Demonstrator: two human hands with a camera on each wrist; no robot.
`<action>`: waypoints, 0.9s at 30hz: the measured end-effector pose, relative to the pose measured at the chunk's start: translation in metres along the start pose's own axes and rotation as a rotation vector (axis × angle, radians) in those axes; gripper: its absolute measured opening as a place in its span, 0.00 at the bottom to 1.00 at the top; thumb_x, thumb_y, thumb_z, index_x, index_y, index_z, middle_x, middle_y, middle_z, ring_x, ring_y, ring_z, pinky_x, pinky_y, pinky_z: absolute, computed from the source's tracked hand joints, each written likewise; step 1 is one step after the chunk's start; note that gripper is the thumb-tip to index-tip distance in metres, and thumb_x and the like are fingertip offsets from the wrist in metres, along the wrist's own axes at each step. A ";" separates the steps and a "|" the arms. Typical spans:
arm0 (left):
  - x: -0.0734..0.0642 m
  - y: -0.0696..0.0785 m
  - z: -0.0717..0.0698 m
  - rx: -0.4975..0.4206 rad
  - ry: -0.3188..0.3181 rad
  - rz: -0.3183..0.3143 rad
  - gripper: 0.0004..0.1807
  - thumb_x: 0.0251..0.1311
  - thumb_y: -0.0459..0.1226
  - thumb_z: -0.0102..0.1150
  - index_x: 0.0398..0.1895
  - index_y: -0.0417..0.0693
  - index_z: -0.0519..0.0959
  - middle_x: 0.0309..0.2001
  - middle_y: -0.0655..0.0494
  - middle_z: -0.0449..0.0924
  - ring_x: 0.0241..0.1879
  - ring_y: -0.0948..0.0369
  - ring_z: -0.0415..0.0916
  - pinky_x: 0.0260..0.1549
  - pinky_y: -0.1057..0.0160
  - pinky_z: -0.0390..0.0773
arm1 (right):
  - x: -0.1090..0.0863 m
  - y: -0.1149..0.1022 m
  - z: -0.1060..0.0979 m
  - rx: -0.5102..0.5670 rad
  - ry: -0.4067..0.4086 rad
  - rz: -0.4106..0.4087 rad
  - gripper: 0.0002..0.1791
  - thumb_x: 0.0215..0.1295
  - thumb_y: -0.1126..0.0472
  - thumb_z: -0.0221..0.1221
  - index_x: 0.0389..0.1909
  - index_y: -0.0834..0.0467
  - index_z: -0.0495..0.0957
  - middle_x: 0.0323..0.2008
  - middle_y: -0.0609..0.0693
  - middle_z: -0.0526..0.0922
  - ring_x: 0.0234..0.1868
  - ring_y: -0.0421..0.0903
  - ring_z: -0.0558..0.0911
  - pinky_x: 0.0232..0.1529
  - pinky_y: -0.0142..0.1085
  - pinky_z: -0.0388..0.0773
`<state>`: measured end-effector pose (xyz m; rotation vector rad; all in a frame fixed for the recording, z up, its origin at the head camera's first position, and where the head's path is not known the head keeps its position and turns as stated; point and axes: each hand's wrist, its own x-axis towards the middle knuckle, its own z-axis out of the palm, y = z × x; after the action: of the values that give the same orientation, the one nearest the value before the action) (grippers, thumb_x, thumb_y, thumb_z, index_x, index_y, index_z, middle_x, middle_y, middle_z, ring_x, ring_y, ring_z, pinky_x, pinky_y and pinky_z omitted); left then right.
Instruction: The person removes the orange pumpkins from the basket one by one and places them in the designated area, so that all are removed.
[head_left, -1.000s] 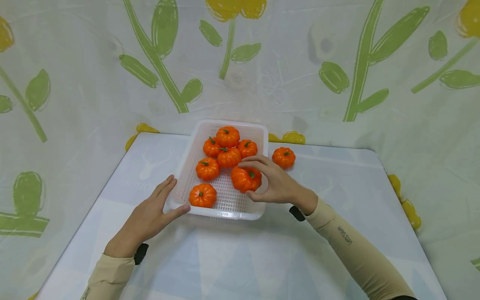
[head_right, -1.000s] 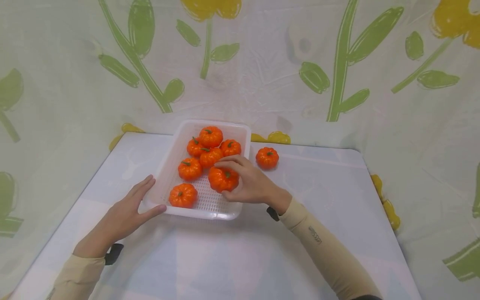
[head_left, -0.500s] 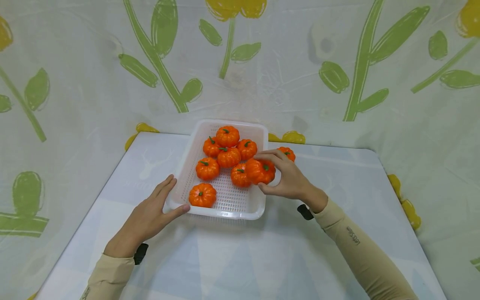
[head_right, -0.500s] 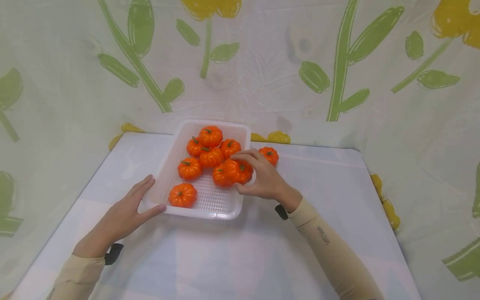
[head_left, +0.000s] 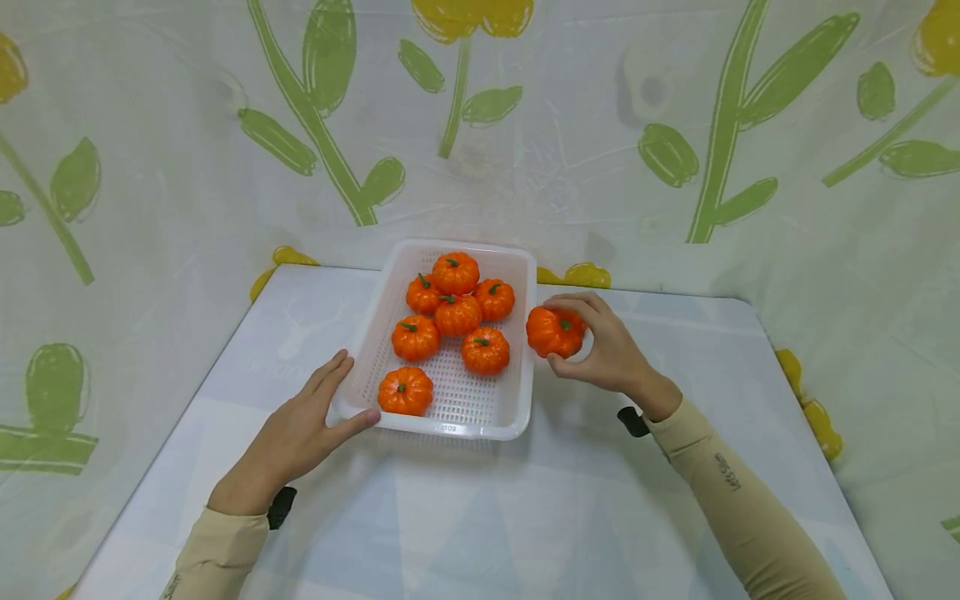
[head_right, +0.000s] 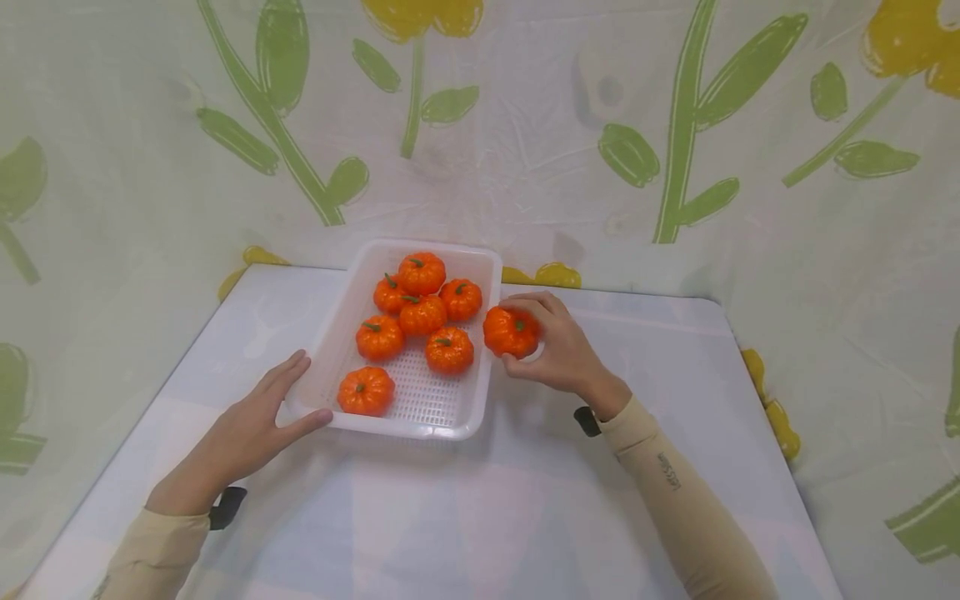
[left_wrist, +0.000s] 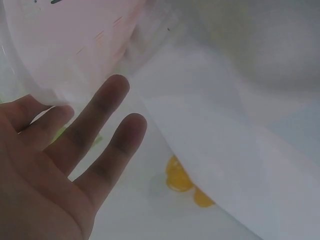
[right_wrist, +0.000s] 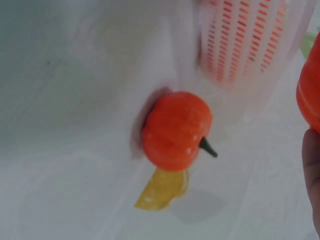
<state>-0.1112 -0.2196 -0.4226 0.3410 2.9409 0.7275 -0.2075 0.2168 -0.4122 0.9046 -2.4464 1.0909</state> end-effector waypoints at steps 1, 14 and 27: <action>0.000 0.000 0.000 0.002 -0.001 0.001 0.55 0.63 0.69 0.52 0.82 0.47 0.49 0.82 0.51 0.44 0.72 0.37 0.60 0.62 0.32 0.66 | -0.001 0.002 -0.001 -0.004 0.009 0.008 0.36 0.46 0.59 0.75 0.61 0.50 0.78 0.61 0.47 0.76 0.61 0.47 0.73 0.58 0.49 0.78; 0.000 0.001 -0.001 0.002 -0.001 0.000 0.55 0.63 0.69 0.52 0.82 0.46 0.50 0.81 0.50 0.45 0.71 0.36 0.60 0.62 0.31 0.66 | -0.018 0.033 -0.021 -0.075 0.067 0.109 0.38 0.51 0.60 0.76 0.65 0.55 0.74 0.62 0.52 0.74 0.60 0.48 0.72 0.50 0.37 0.76; -0.001 0.003 -0.002 0.000 0.000 0.002 0.55 0.64 0.69 0.53 0.82 0.45 0.50 0.81 0.50 0.45 0.71 0.36 0.60 0.63 0.32 0.66 | -0.033 0.059 -0.037 -0.145 0.166 0.264 0.38 0.55 0.60 0.76 0.67 0.58 0.73 0.65 0.55 0.72 0.62 0.52 0.70 0.49 0.40 0.70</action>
<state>-0.1102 -0.2181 -0.4192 0.3440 2.9411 0.7279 -0.2202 0.2884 -0.4370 0.4371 -2.5136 1.0097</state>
